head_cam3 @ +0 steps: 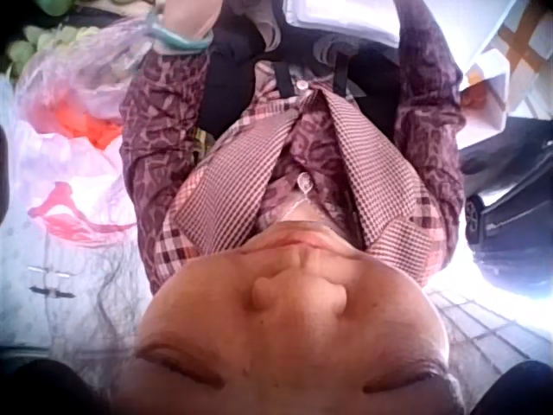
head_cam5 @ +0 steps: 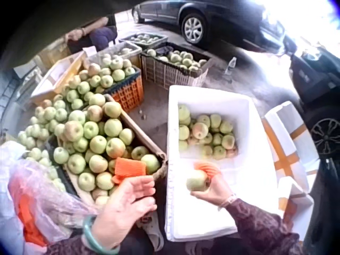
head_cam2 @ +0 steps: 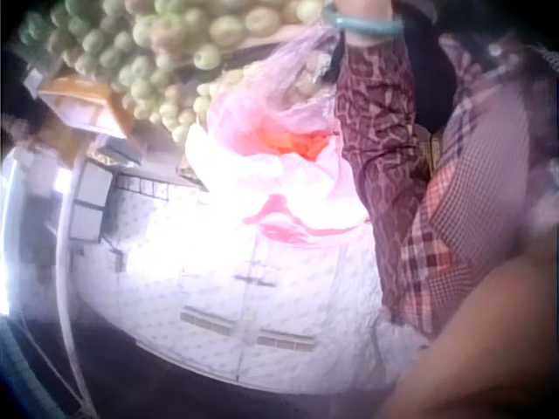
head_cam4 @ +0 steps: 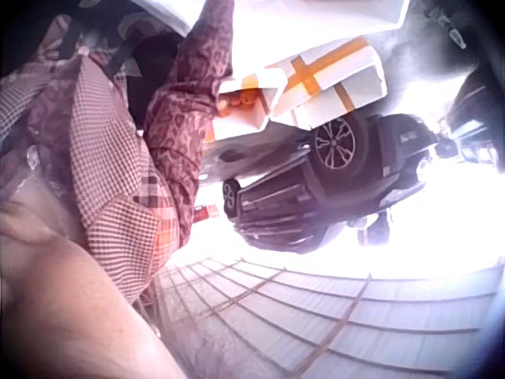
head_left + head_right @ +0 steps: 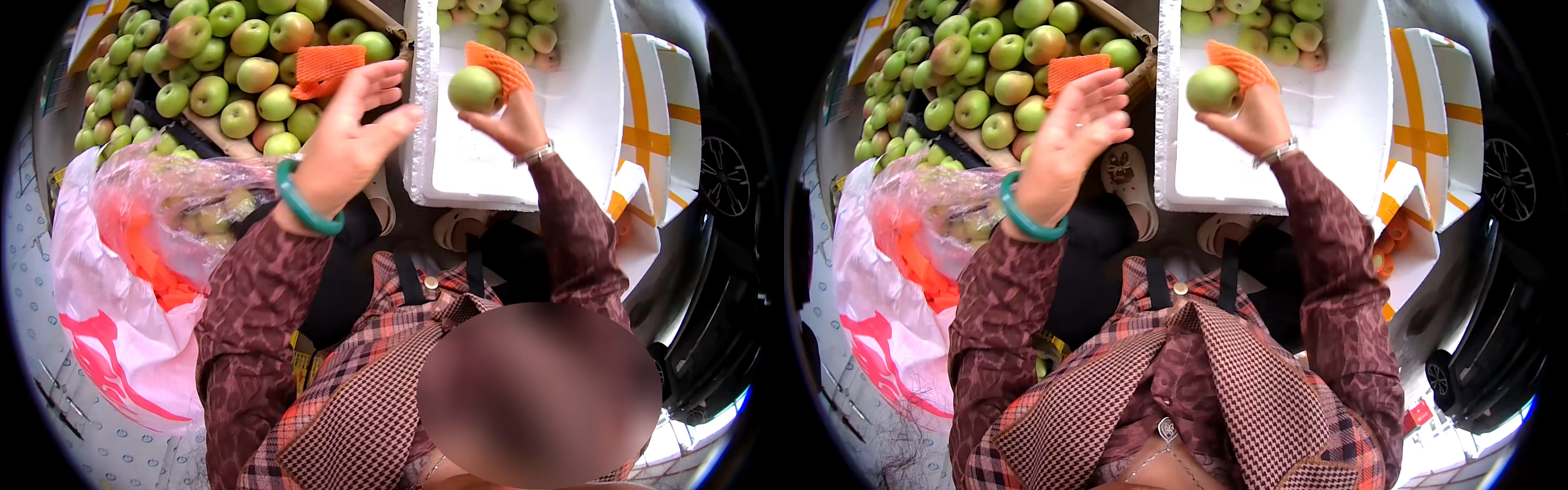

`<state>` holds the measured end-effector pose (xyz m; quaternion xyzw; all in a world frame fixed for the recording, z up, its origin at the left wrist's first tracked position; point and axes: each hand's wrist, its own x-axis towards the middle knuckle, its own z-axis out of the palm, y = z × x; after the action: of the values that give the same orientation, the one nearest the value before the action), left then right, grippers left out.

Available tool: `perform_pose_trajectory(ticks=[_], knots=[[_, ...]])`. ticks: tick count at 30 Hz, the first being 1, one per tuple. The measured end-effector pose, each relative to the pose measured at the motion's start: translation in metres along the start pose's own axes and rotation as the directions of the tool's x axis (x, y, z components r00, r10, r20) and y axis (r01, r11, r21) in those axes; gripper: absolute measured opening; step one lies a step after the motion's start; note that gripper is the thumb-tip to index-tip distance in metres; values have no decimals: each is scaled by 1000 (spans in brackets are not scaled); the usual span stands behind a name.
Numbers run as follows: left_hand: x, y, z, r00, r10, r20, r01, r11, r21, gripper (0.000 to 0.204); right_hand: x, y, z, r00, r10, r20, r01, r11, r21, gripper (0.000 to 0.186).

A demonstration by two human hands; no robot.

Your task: The person sits on the ground and wraps green apples in orange foam nets. They pick apples from a large sack, stretch the nets over them, and place the wrapped apples into a white styrofoam box.

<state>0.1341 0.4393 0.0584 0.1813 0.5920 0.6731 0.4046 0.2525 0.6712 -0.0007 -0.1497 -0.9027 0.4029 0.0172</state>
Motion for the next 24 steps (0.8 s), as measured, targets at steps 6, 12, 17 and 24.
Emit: perform_pose_trajectory(ticks=[6, 12, 17, 24], knots=[[-9, -3, 40, 915, 339, 220, -397, 856, 331, 67, -60, -122, -5, 909, -319, -268, 282, 944, -168, 77], [-49, -2, 52, 918, -35, 394, 262, 799, -541, 50, -133, -136, -29, 932, -223, -286, 256, 963, 84, 78], [-98, -18, 93, 921, 19, 390, 255, 726, -639, 48, -173, -156, -8, 917, -266, -297, 217, 958, -189, 70], [-150, -29, 117, 949, -81, 304, 260, 746, -613, 48, -213, -158, -1, 931, -177, -320, 148, 983, -113, 62]])
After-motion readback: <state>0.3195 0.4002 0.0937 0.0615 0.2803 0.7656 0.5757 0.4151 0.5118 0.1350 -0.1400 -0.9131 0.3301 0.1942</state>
